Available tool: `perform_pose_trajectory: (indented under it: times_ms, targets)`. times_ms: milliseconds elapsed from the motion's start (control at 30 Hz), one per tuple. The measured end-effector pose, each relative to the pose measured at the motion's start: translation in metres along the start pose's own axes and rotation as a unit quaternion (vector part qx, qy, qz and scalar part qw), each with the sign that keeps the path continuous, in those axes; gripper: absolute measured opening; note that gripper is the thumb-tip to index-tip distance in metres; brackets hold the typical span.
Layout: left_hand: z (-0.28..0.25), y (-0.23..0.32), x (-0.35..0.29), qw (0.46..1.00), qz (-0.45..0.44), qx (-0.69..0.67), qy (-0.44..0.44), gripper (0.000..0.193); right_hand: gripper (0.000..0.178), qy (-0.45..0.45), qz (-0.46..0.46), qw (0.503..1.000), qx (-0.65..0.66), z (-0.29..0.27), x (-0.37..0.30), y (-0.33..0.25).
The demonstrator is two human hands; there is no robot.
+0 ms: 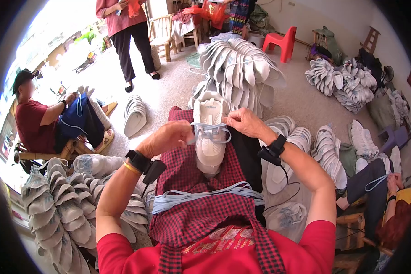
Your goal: Threading laces through the eyelets of white sneakers.
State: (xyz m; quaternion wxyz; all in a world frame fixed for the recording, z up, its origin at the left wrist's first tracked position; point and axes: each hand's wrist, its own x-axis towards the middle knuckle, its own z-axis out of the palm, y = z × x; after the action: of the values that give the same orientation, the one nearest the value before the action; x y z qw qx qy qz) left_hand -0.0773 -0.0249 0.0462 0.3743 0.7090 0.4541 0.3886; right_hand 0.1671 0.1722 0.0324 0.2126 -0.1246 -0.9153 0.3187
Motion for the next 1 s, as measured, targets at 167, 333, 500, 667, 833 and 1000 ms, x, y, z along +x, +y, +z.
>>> perform_pose_trajectory:
  times_ms: [167, 333, 500, 667, 833, 1000]
  targets:
    - [0.001, 0.015, 0.016, 0.974, -0.189, 0.038, 0.120, 0.023, 0.051, 0.006, 0.036, 0.999, 0.011, -0.009, -0.006, 0.010]
    - [-0.012, 0.013, 0.018, 0.981, -0.148, 0.127, 0.020, 0.040, 0.047, 0.018, 0.013, 1.000, 0.008, -0.012, -0.011, 0.008]
    - [-0.005, 0.010, 0.025, 0.986, -0.111, 0.089, 0.090, 0.035, 0.044, 0.042, 0.038, 0.998, 0.010, -0.040, -0.018, 0.026]
    - [0.018, -0.005, 0.036, 0.956, -0.101, 0.247, 0.125, 0.046, 0.026, 0.185, 0.125, 0.950, 0.219, -0.107, -0.054, 0.051]
    - [0.024, -0.007, 0.033, 0.953, -0.088, 0.254, 0.138, 0.044, 0.017, 0.162, 0.172, 0.923, 0.303, -0.151, -0.080, 0.110]
    - [0.017, -0.015, 0.022, 0.953, -0.093, 0.256, 0.134, 0.042, 0.025, 0.174, 0.025, 0.977, -0.122, -0.066, -0.051, 0.050]
